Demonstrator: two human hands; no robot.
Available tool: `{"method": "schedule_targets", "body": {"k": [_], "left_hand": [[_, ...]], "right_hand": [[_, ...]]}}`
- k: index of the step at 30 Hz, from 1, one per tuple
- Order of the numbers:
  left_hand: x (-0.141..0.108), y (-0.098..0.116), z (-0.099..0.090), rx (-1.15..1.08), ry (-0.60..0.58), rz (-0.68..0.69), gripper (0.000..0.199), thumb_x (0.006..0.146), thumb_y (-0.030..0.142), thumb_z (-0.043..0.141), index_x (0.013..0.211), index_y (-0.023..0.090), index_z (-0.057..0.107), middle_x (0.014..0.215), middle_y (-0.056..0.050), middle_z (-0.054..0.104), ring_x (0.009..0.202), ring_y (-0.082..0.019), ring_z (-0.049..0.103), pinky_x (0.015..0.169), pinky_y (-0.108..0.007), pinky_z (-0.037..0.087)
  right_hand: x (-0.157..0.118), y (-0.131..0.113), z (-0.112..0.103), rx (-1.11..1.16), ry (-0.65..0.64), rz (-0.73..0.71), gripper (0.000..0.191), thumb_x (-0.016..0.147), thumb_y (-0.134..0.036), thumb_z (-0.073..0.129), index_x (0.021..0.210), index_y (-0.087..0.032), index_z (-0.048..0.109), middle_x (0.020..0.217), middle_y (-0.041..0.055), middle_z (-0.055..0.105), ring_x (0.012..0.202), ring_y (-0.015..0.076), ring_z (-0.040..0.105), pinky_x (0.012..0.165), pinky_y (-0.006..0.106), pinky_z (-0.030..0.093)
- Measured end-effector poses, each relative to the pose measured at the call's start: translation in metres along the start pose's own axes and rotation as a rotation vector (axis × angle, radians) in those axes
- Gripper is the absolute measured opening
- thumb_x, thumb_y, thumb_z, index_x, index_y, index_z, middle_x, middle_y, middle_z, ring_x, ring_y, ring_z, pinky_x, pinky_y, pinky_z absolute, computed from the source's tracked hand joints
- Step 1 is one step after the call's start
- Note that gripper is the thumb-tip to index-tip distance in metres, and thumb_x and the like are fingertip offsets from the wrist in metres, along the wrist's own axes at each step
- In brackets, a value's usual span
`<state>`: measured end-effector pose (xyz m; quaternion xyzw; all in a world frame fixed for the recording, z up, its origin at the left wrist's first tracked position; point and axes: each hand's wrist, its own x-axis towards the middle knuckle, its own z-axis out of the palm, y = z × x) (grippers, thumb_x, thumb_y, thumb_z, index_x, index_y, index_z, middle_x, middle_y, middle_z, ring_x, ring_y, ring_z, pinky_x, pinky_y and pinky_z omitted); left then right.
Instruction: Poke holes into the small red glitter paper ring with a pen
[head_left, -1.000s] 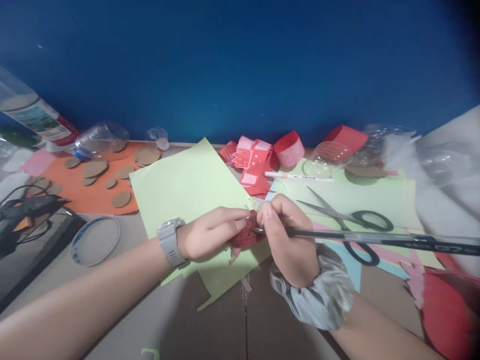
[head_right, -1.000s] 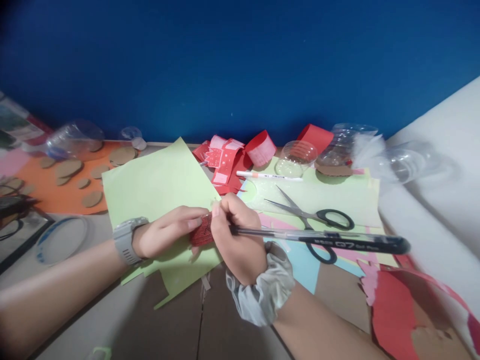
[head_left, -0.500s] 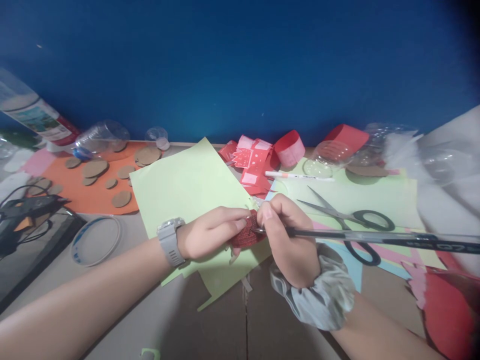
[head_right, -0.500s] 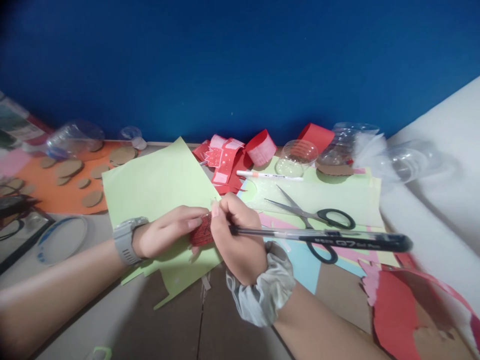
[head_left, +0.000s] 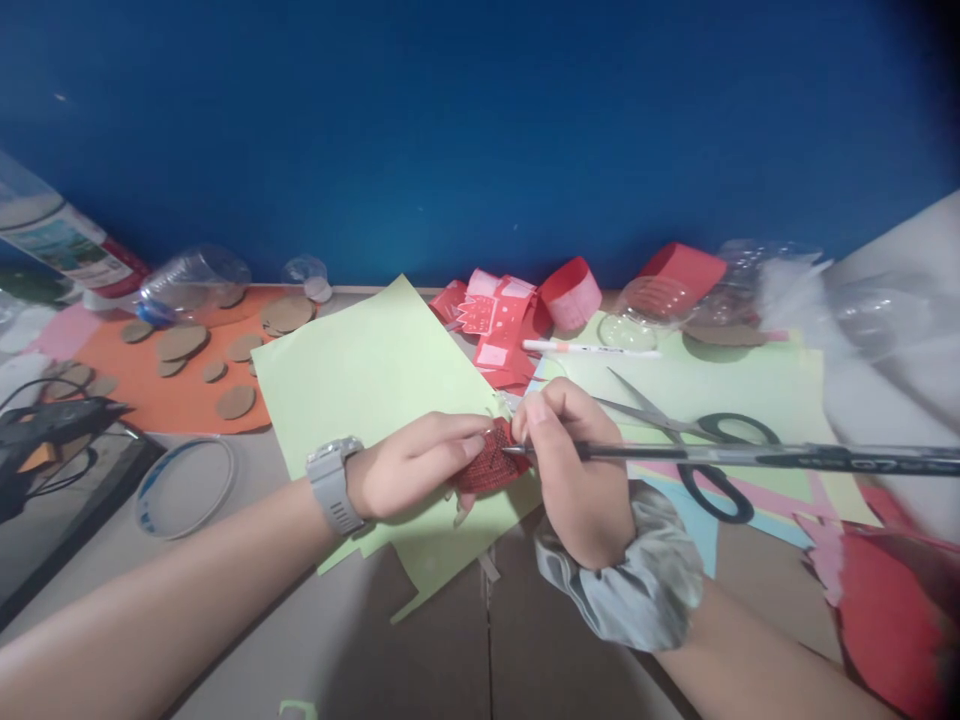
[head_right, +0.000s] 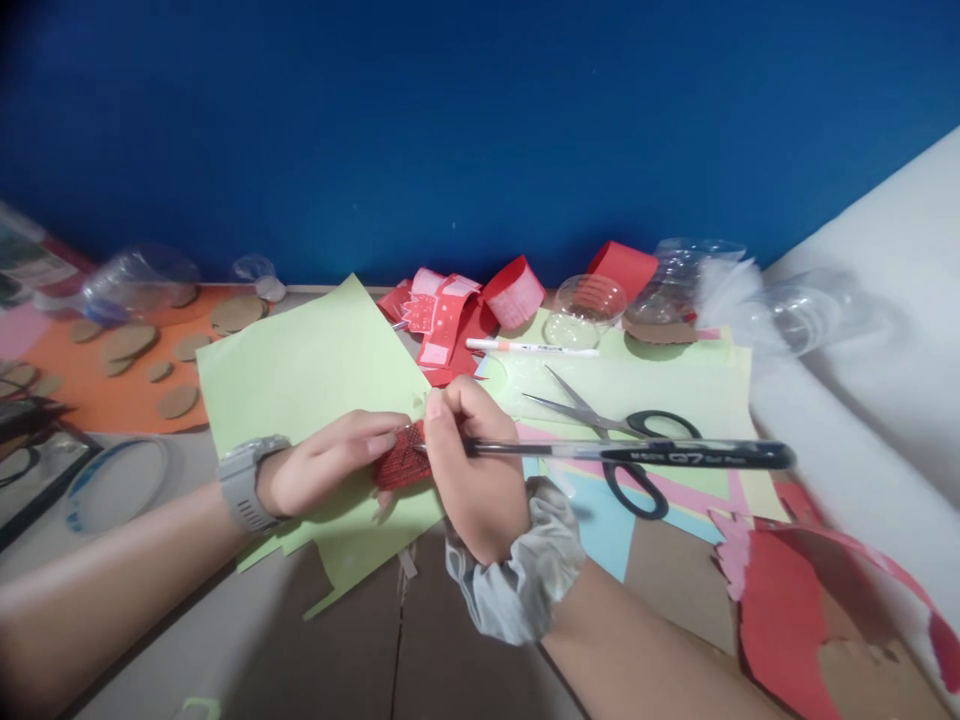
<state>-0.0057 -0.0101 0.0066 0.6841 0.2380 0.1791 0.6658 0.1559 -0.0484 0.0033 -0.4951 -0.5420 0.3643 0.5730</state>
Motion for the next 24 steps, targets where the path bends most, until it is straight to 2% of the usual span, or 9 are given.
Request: {"method": "schedule_targets", "body": {"k": [11, 17, 24], "left_hand": [[0.0011, 0.0010, -0.0002, 0.018, -0.004, 0.019, 0.033, 0.097, 0.032, 0.030, 0.079, 0.013, 0.050, 0.062, -0.004, 0.058, 0.058, -0.014, 0.054, 0.060, -0.027, 0.045], [0.0008, 0.0012, -0.0003, 0.022, 0.000, 0.039, 0.033, 0.097, 0.031, 0.030, 0.079, 0.013, 0.050, 0.061, -0.004, 0.058, 0.058, -0.014, 0.055, 0.061, -0.027, 0.045], [0.0009, 0.0018, 0.0013, 0.005, 0.027, 0.068, 0.037, 0.098, 0.036, 0.029, 0.078, 0.013, 0.051, 0.064, -0.005, 0.057, 0.060, -0.015, 0.055, 0.063, -0.028, 0.045]], "right_hand": [[0.0009, -0.0016, -0.0006, -0.007, -0.018, 0.012, 0.032, 0.093, -0.026, 0.044, 0.062, -0.019, 0.040, 0.058, -0.0046, 0.037, 0.055, 0.0088, 0.035, 0.052, 0.023, 0.031], [-0.0002, -0.0015, -0.0004, 0.061, -0.090, 0.017, 0.034, 0.093, -0.029, 0.045, 0.061, -0.019, 0.038, 0.056, -0.0051, 0.035, 0.054, 0.0085, 0.035, 0.051, 0.024, 0.030], [-0.0046, -0.0001, -0.0006, 0.154, 0.009, -0.023, 0.031, 0.094, -0.025, 0.044, 0.064, -0.019, 0.039, 0.058, -0.0044, 0.039, 0.055, 0.0088, 0.036, 0.052, 0.025, 0.028]]}}
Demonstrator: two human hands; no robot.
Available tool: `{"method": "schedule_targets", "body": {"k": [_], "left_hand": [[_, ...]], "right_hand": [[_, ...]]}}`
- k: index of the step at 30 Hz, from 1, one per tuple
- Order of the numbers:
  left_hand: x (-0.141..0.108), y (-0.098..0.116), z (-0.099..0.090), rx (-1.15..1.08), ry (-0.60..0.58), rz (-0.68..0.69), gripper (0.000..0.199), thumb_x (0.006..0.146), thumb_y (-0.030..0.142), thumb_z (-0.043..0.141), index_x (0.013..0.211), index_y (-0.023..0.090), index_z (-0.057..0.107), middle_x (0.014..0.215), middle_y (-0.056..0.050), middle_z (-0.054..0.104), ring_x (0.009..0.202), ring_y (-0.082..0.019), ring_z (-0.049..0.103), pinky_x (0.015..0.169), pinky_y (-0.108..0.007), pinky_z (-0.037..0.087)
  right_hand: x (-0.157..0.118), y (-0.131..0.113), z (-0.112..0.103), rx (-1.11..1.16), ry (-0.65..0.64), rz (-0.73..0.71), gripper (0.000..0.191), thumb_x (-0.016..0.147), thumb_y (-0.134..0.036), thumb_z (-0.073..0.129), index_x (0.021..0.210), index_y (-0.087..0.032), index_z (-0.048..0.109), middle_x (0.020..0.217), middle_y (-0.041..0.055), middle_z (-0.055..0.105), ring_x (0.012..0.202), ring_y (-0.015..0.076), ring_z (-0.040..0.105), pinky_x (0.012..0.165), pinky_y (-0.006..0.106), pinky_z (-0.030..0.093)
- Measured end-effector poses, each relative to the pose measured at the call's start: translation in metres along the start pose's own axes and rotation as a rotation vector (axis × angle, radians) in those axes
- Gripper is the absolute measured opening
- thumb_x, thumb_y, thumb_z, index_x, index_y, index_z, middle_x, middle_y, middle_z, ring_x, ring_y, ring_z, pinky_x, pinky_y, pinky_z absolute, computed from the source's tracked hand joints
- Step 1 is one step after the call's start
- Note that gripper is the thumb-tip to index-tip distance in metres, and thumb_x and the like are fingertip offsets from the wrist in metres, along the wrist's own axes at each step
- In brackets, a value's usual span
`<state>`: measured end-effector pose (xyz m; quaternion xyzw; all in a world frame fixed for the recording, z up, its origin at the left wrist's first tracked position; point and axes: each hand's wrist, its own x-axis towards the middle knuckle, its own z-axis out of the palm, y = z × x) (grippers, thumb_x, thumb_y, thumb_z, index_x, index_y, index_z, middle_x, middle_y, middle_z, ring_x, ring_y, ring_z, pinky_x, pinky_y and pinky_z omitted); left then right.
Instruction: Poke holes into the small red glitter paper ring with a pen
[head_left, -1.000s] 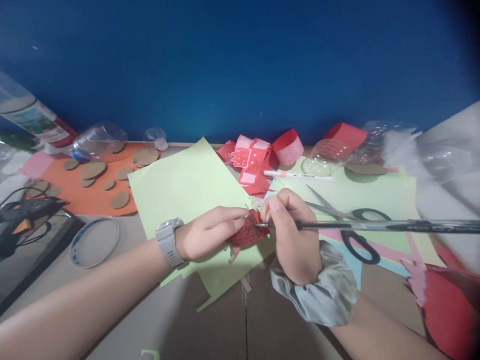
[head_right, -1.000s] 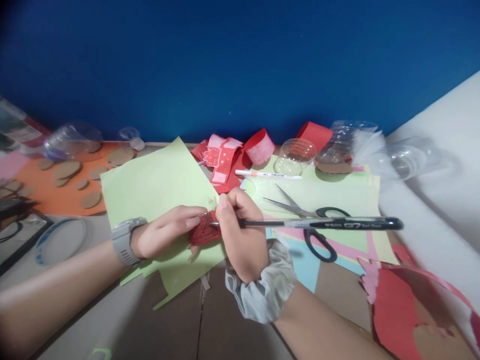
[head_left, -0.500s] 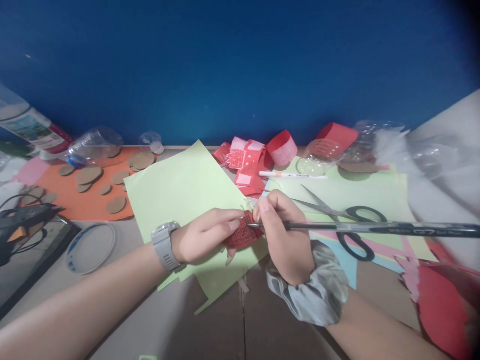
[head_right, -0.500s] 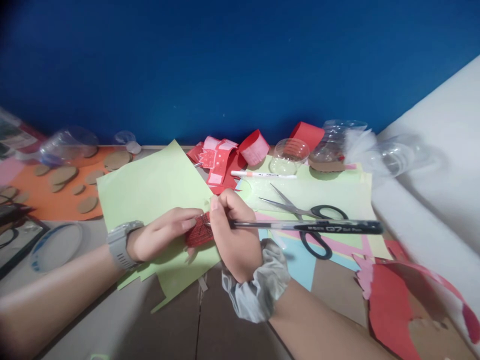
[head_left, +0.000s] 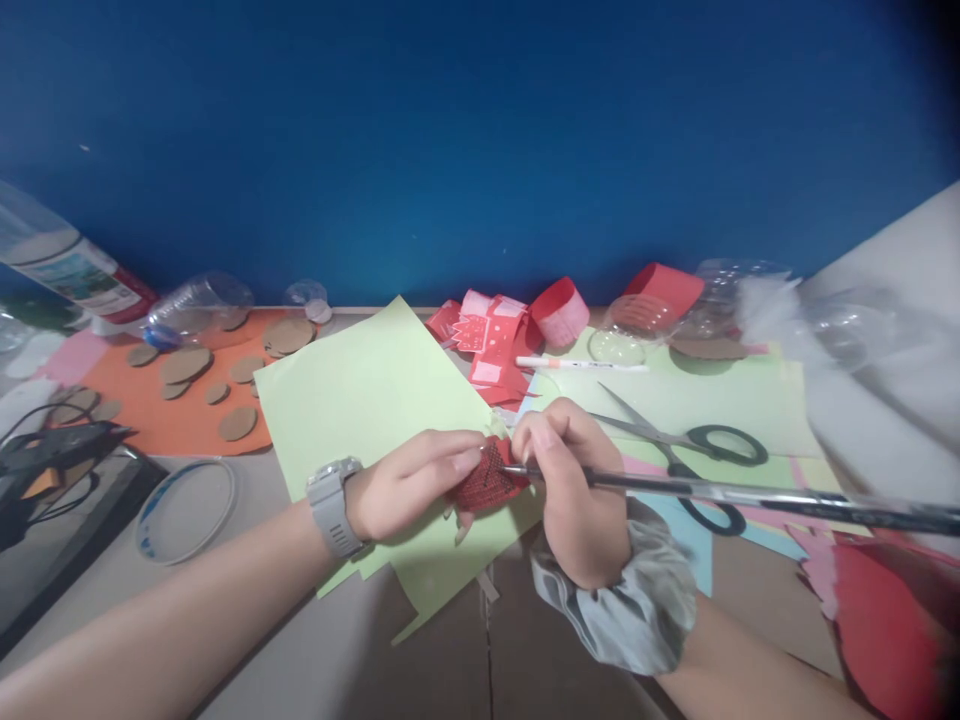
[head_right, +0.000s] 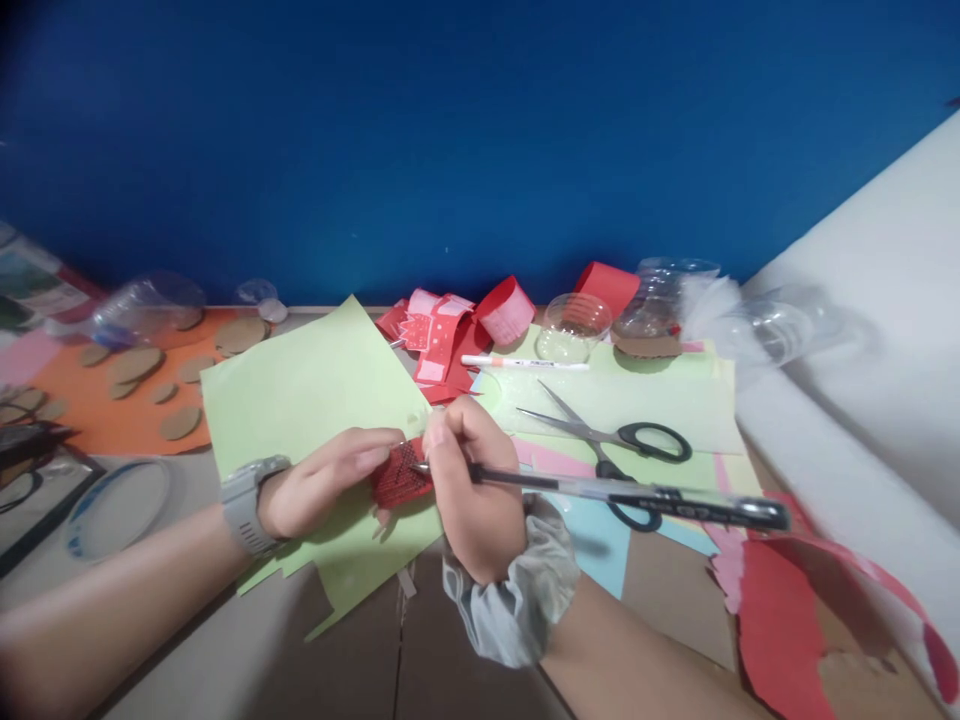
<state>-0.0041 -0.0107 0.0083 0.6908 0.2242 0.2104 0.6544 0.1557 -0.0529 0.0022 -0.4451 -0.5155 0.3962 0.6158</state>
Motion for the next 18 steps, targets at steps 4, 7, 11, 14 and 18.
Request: {"method": "schedule_targets", "body": {"k": [4, 7, 11, 14, 18], "left_hand": [[-0.001, 0.003, 0.002, 0.015, 0.029, 0.053, 0.036, 0.098, 0.036, 0.031, 0.076, 0.014, 0.050, 0.067, -0.004, 0.056, 0.062, -0.014, 0.054, 0.064, -0.027, 0.043], [-0.001, 0.004, 0.003, 0.018, 0.055, 0.031, 0.030, 0.096, 0.034, 0.036, 0.077, 0.015, 0.047, 0.069, -0.003, 0.054, 0.063, -0.012, 0.051, 0.061, -0.025, 0.041], [0.001, 0.001, 0.006, 0.011, 0.084, 0.025, 0.023, 0.097, 0.033, 0.037, 0.085, 0.015, 0.046, 0.076, -0.004, 0.054, 0.068, -0.013, 0.051, 0.064, -0.027, 0.041], [0.003, -0.003, 0.009, 0.113, 0.198, 0.054, 0.019, 0.098, 0.029, 0.034, 0.094, 0.016, 0.048, 0.086, -0.005, 0.054, 0.078, -0.014, 0.052, 0.072, -0.029, 0.043], [0.006, -0.004, 0.009, 0.310, 0.295, 0.072, 0.016, 0.096, 0.028, 0.041, 0.098, 0.017, 0.052, 0.095, -0.007, 0.056, 0.088, -0.016, 0.053, 0.080, -0.031, 0.043]], "right_hand": [[-0.004, 0.001, 0.001, 0.065, 0.017, -0.067, 0.029, 0.094, -0.025, 0.043, 0.066, -0.019, 0.042, 0.059, -0.0039, 0.043, 0.053, 0.0085, 0.036, 0.051, 0.026, 0.027], [-0.005, 0.001, 0.003, 0.112, 0.055, -0.070, 0.030, 0.094, -0.026, 0.043, 0.065, -0.018, 0.042, 0.060, -0.0033, 0.043, 0.054, 0.0086, 0.037, 0.051, 0.026, 0.027], [-0.001, 0.000, 0.005, 0.166, 0.189, -0.038, 0.030, 0.093, -0.026, 0.044, 0.064, -0.018, 0.042, 0.061, -0.0030, 0.044, 0.052, 0.0081, 0.036, 0.049, 0.026, 0.025], [0.003, -0.001, 0.005, 0.162, 0.246, -0.028, 0.030, 0.093, -0.026, 0.045, 0.064, -0.019, 0.044, 0.061, -0.0032, 0.045, 0.050, 0.0080, 0.034, 0.046, 0.026, 0.023], [0.005, -0.001, 0.004, 0.164, 0.232, -0.007, 0.031, 0.093, -0.028, 0.045, 0.064, -0.019, 0.045, 0.060, -0.0033, 0.045, 0.049, 0.0084, 0.033, 0.045, 0.026, 0.023]]}}
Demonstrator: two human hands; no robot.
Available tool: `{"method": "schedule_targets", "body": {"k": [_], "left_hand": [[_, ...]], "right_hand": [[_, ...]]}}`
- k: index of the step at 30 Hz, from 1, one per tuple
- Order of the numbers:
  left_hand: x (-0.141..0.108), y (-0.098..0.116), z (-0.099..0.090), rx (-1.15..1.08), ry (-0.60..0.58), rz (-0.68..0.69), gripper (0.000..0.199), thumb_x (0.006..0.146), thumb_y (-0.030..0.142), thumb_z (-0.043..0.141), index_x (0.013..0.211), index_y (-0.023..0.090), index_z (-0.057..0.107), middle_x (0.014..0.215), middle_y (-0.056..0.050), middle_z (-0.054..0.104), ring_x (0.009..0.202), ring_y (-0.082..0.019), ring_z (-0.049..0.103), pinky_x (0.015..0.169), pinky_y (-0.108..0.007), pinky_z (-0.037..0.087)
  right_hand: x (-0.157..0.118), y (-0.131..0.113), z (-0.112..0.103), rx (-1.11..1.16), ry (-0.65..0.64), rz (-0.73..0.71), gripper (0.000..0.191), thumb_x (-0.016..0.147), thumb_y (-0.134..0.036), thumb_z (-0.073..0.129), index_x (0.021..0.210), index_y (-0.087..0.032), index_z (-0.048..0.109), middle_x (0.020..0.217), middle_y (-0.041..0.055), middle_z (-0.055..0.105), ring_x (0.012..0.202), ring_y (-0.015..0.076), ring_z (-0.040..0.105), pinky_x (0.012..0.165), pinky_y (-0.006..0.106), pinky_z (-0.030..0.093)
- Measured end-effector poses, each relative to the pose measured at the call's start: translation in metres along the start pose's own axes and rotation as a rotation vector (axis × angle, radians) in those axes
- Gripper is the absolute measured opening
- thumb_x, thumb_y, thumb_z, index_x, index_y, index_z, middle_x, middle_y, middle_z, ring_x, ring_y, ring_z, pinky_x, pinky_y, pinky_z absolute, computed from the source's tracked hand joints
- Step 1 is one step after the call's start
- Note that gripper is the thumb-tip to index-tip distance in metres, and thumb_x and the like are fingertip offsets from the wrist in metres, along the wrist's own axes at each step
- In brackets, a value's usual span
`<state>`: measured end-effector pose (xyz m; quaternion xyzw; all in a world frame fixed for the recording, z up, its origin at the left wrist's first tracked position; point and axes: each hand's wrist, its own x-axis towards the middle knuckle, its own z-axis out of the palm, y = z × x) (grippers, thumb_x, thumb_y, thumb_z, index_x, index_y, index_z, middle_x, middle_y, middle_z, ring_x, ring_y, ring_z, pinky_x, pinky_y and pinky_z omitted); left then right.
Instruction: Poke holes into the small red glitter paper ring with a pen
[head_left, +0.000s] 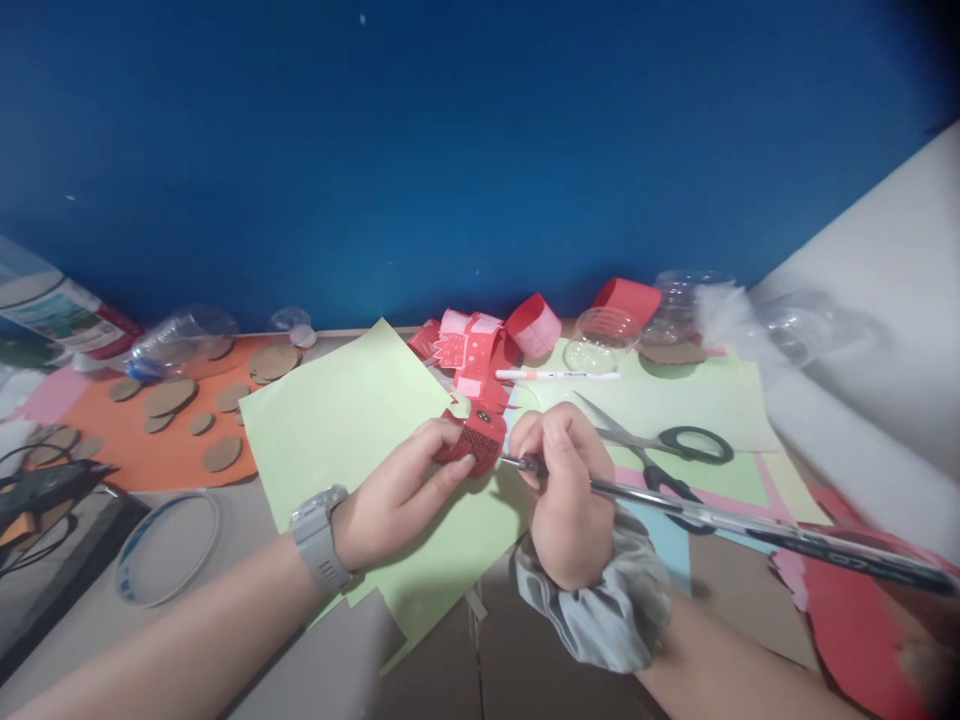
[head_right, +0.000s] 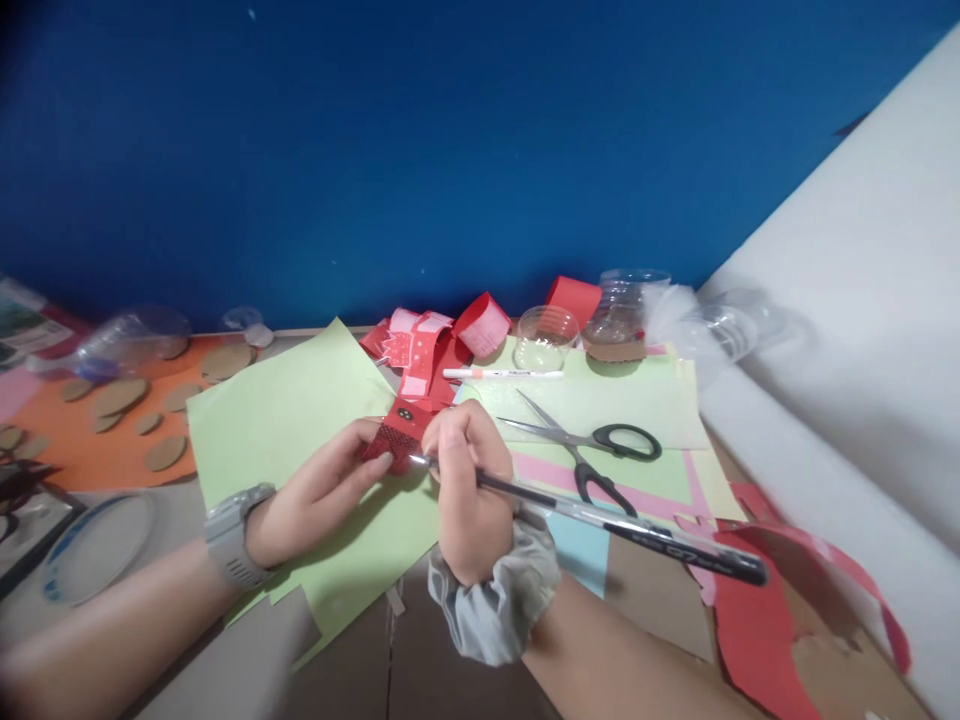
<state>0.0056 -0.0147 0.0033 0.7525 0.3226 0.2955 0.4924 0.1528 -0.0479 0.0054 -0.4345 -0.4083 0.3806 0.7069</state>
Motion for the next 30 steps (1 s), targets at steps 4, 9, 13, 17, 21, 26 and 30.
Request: {"method": "schedule_targets", "body": {"k": [4, 9, 13, 17, 21, 26, 30], "left_hand": [[0.0026, 0.0007, -0.0020, 0.112, -0.041, -0.025, 0.019, 0.092, 0.031, 0.051, 0.092, 0.015, 0.061, 0.089, -0.007, 0.060, 0.087, -0.018, 0.056, 0.080, -0.031, 0.044], [0.0012, -0.0017, -0.0014, -0.003, -0.137, -0.095, 0.023, 0.092, 0.033, 0.049, 0.101, 0.015, 0.060, 0.096, -0.007, 0.065, 0.086, -0.018, 0.060, 0.075, -0.029, 0.047], [-0.0022, -0.0031, -0.0003, -0.019, -0.122, -0.101, 0.024, 0.094, 0.035, 0.046, 0.103, 0.015, 0.055, 0.096, -0.007, 0.063, 0.084, -0.017, 0.059, 0.073, -0.028, 0.047], [-0.0029, -0.0013, 0.0004, -0.098, -0.143, -0.087, 0.023, 0.096, 0.035, 0.041, 0.104, 0.016, 0.050, 0.095, -0.007, 0.063, 0.086, -0.017, 0.059, 0.076, -0.030, 0.047], [-0.0011, -0.0001, 0.0029, -0.258, -0.190, -0.089, 0.023, 0.099, 0.033, 0.033, 0.102, 0.015, 0.047, 0.095, -0.009, 0.066, 0.092, -0.017, 0.063, 0.083, -0.032, 0.047], [0.0001, 0.0013, 0.0029, -0.181, -0.206, -0.074, 0.025, 0.100, 0.032, 0.030, 0.096, 0.015, 0.047, 0.086, -0.008, 0.066, 0.082, -0.016, 0.062, 0.077, -0.030, 0.047], [-0.0013, 0.0048, -0.0005, -0.132, -0.237, -0.048, 0.023, 0.100, 0.031, 0.029, 0.100, 0.016, 0.046, 0.086, -0.006, 0.065, 0.082, -0.015, 0.060, 0.080, -0.030, 0.045]], "right_hand": [[-0.0003, -0.0015, 0.0005, -0.010, 0.006, 0.035, 0.031, 0.093, -0.031, 0.044, 0.064, -0.020, 0.045, 0.062, -0.0024, 0.046, 0.050, 0.0091, 0.035, 0.046, 0.026, 0.025], [-0.0017, -0.0017, 0.0005, -0.017, 0.006, 0.066, 0.032, 0.092, -0.037, 0.043, 0.065, -0.021, 0.045, 0.062, -0.0015, 0.045, 0.050, 0.0107, 0.036, 0.044, 0.026, 0.024], [-0.0028, 0.0000, -0.0009, -0.022, -0.045, 0.049, 0.031, 0.092, -0.038, 0.043, 0.066, -0.021, 0.045, 0.063, -0.0011, 0.045, 0.052, 0.0111, 0.037, 0.044, 0.027, 0.023], [-0.0026, 0.0004, -0.0015, 0.013, -0.071, 0.072, 0.032, 0.093, -0.035, 0.042, 0.065, -0.020, 0.046, 0.064, -0.0014, 0.045, 0.053, 0.0098, 0.038, 0.045, 0.026, 0.025], [-0.0020, -0.0016, -0.0001, -0.013, -0.064, 0.068, 0.030, 0.092, -0.030, 0.045, 0.065, -0.019, 0.044, 0.061, -0.0037, 0.044, 0.047, 0.0073, 0.036, 0.040, 0.023, 0.026], [-0.0053, -0.0042, -0.0002, -0.141, -0.036, 0.012, 0.028, 0.091, -0.029, 0.047, 0.065, -0.020, 0.045, 0.059, -0.0047, 0.048, 0.040, 0.0052, 0.036, 0.036, 0.022, 0.026], [-0.0084, -0.0039, -0.0040, -0.207, -0.097, -0.037, 0.023, 0.091, -0.026, 0.048, 0.069, -0.021, 0.046, 0.055, -0.0058, 0.046, 0.037, 0.0049, 0.036, 0.035, 0.022, 0.025]]}}
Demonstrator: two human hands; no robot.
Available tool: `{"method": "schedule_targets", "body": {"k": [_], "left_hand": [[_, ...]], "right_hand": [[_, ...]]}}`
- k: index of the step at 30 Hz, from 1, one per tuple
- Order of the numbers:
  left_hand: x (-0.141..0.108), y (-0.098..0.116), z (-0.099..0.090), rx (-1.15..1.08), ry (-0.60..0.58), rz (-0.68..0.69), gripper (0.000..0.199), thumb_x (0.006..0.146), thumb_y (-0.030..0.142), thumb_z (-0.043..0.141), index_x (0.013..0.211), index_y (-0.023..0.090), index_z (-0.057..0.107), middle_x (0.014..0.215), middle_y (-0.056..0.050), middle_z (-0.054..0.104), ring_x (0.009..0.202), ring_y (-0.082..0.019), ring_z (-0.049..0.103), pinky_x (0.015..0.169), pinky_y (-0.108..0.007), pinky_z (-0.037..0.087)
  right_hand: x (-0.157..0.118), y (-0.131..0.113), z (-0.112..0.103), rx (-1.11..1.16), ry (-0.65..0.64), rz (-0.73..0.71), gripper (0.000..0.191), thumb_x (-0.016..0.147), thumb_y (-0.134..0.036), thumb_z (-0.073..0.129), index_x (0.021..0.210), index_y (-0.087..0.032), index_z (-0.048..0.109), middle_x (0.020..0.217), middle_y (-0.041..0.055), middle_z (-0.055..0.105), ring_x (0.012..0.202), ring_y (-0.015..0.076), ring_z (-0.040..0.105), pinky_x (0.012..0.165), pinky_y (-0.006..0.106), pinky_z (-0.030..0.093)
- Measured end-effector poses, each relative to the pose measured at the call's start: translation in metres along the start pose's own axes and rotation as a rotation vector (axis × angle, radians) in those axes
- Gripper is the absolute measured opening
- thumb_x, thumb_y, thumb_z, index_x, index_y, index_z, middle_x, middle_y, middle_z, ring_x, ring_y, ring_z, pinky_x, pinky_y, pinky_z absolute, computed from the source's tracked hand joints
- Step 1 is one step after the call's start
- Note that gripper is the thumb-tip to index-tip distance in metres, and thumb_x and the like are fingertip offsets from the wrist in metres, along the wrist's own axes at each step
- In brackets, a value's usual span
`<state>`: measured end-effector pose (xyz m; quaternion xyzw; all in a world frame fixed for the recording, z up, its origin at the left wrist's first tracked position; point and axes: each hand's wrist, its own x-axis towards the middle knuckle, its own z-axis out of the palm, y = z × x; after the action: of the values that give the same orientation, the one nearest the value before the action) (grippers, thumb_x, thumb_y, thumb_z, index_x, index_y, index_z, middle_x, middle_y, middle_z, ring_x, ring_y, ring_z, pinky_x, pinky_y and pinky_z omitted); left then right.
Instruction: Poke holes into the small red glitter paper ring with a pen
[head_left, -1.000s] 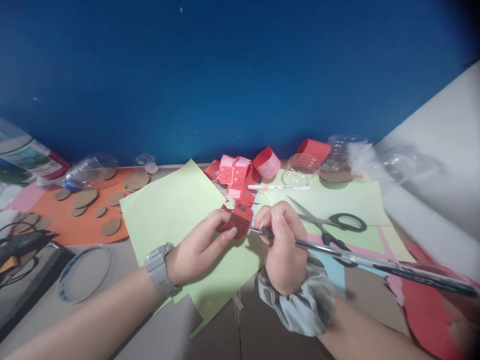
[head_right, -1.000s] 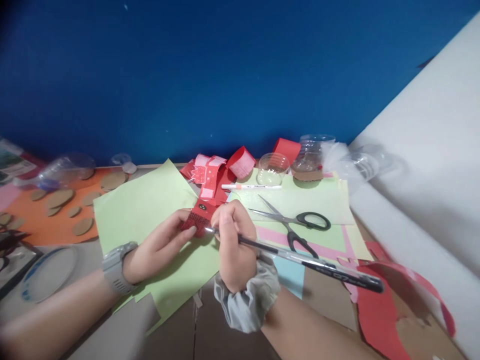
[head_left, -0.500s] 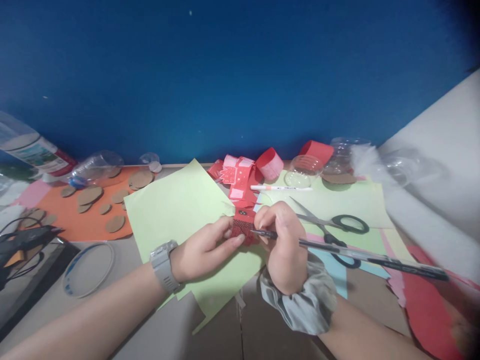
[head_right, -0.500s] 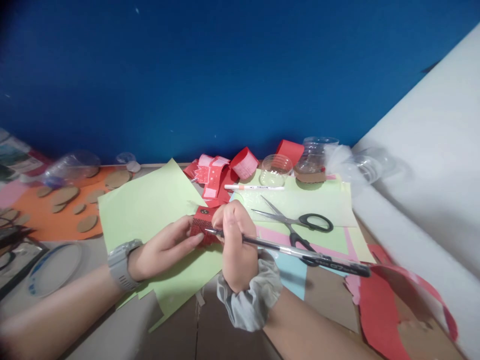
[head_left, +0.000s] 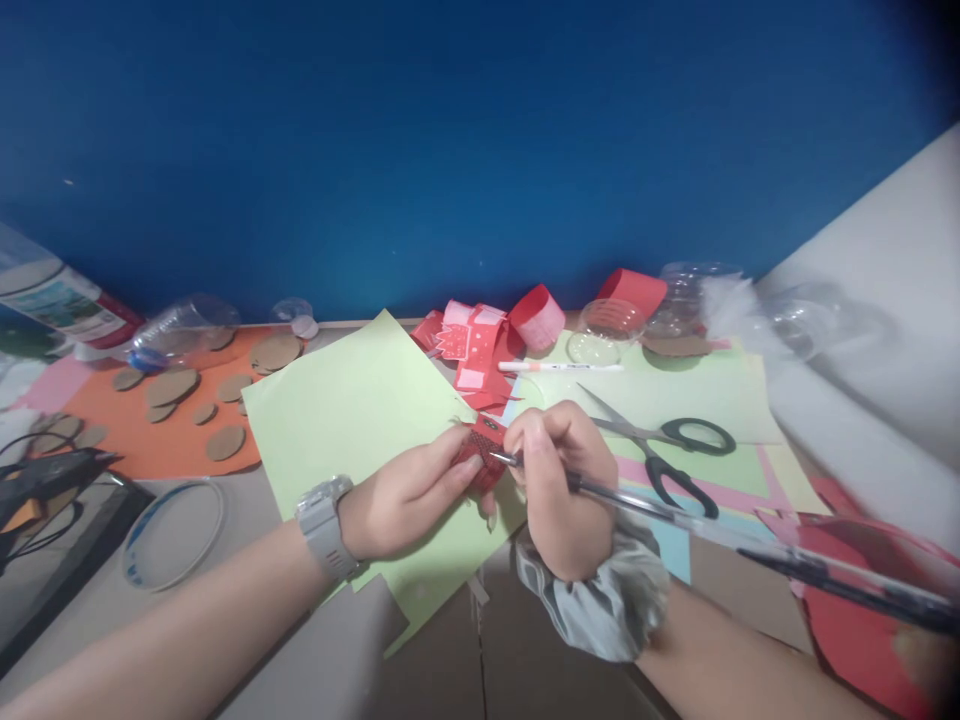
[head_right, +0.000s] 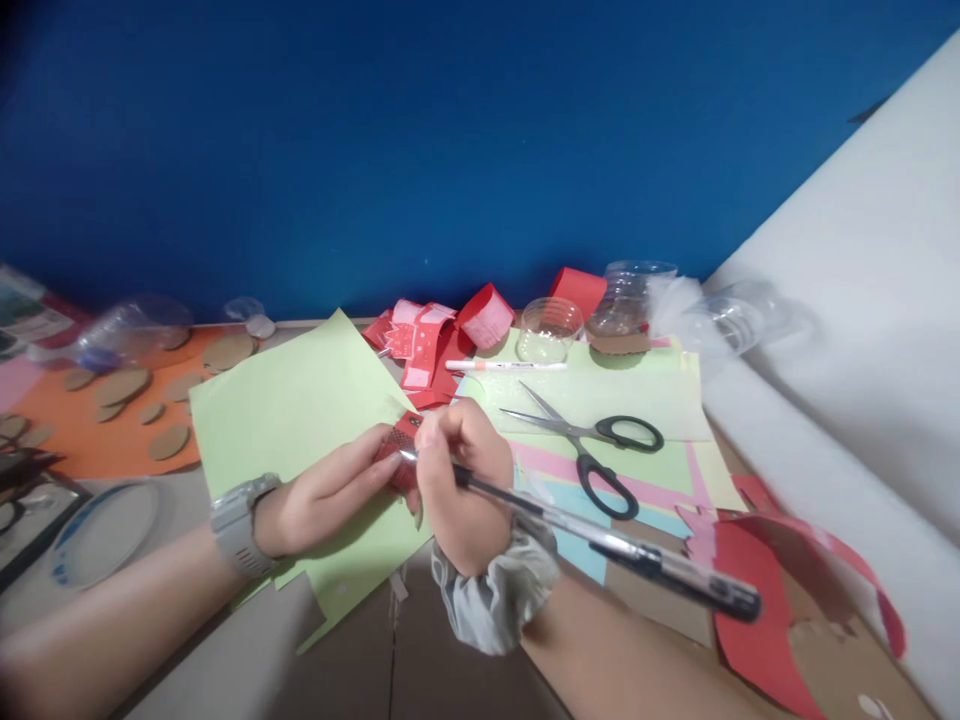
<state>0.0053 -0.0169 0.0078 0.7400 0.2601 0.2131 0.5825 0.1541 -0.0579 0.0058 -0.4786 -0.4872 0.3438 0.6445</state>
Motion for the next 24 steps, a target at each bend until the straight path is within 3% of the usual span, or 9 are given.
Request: {"method": "schedule_targets", "body": {"k": [3, 8, 14, 20, 24], "left_hand": [[-0.001, 0.002, -0.001, 0.023, 0.001, 0.051, 0.022, 0.100, 0.029, 0.028, 0.101, 0.016, 0.047, 0.085, -0.005, 0.063, 0.080, -0.015, 0.058, 0.077, -0.029, 0.044], [-0.002, 0.001, -0.002, 0.074, -0.069, 0.074, 0.031, 0.100, 0.028, 0.022, 0.092, 0.014, 0.049, 0.081, -0.007, 0.063, 0.076, -0.015, 0.057, 0.077, -0.030, 0.044], [-0.004, 0.001, -0.006, 0.148, -0.101, 0.074, 0.030, 0.098, 0.028, 0.024, 0.092, 0.014, 0.049, 0.068, -0.004, 0.063, 0.064, -0.014, 0.056, 0.071, -0.028, 0.045], [0.000, 0.002, -0.007, 0.102, -0.093, 0.048, 0.032, 0.099, 0.028, 0.023, 0.081, 0.016, 0.046, 0.065, -0.003, 0.060, 0.063, -0.013, 0.055, 0.070, -0.026, 0.045], [0.000, 0.002, -0.007, 0.102, -0.093, 0.050, 0.029, 0.098, 0.027, 0.025, 0.079, 0.016, 0.044, 0.066, -0.003, 0.059, 0.063, -0.013, 0.053, 0.068, -0.025, 0.044]], "right_hand": [[0.000, 0.000, -0.003, -0.045, -0.042, -0.083, 0.019, 0.091, -0.023, 0.047, 0.072, -0.021, 0.047, 0.054, -0.0057, 0.047, 0.040, 0.0066, 0.039, 0.040, 0.023, 0.029], [0.004, 0.001, -0.007, -0.143, 0.001, -0.137, 0.024, 0.091, -0.024, 0.047, 0.067, -0.020, 0.045, 0.060, -0.0035, 0.050, 0.046, 0.0077, 0.039, 0.045, 0.025, 0.030], [0.009, 0.002, -0.005, -0.095, -0.202, 0.040, 0.030, 0.092, -0.028, 0.046, 0.063, -0.019, 0.046, 0.056, -0.0045, 0.043, 0.048, 0.0077, 0.038, 0.046, 0.023, 0.031], [0.013, 0.004, -0.002, 0.117, -0.156, 0.205, 0.031, 0.093, -0.029, 0.043, 0.063, -0.020, 0.044, 0.058, -0.0039, 0.045, 0.046, 0.0076, 0.036, 0.043, 0.023, 0.028], [0.013, 0.005, -0.003, 0.047, -0.189, 0.177, 0.030, 0.093, -0.028, 0.042, 0.064, -0.019, 0.044, 0.062, -0.0025, 0.046, 0.053, 0.0091, 0.040, 0.046, 0.023, 0.029]]}}
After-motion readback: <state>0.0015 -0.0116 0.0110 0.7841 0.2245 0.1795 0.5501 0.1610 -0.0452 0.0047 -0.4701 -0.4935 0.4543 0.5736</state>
